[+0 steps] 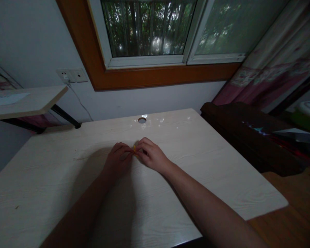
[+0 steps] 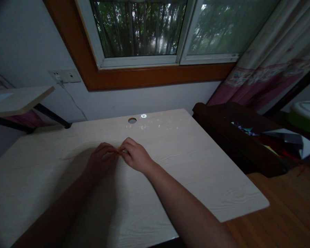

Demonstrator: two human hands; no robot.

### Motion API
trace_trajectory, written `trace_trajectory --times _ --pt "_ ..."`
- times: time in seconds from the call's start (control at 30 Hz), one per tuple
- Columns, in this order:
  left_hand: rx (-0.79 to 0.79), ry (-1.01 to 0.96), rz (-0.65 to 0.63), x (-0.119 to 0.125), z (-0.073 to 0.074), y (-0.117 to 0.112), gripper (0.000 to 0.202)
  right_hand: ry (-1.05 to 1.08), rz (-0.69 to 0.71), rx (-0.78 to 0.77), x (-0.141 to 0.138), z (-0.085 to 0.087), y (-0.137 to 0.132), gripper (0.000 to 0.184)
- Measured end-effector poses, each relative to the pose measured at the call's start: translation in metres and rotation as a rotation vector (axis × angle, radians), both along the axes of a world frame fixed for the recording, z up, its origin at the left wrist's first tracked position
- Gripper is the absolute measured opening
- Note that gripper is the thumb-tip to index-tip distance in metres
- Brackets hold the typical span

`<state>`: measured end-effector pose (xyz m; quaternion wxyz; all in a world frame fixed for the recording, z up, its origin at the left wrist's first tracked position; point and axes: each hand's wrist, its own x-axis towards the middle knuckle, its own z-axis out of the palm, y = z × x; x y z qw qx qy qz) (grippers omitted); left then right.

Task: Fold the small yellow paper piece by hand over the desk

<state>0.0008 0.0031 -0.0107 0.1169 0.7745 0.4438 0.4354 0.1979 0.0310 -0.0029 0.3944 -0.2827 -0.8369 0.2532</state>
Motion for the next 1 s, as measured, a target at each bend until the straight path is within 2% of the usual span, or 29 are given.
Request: trace_trajectory --times 0.13,0.23,0.63,1.0 --pt "-0.100 -0.043 -0.044 -0.0013 0.0015 0.0008 0.007 -0.017 0.030 -0.004 0.0002 0.0007 0.0005 0.017" --pt "-0.117 -0.047 -0.050 -0.0020 0.0020 0.0010 0.008 -0.020 0.035 -0.009 0.0003 0.0003 0.0012 0.016" --pt "0.069 0.071 0.038 0.0016 -0.0009 0.0014 0.006 -0.051 -0.022 0.038 0.0015 -0.0036 0.0014 0.014" --pt "0.080 0.081 0.070 0.0000 -0.0037 0.0016 0.003 0.042 -0.043 0.031 -0.0023 -0.0075 0.0032 0.006"
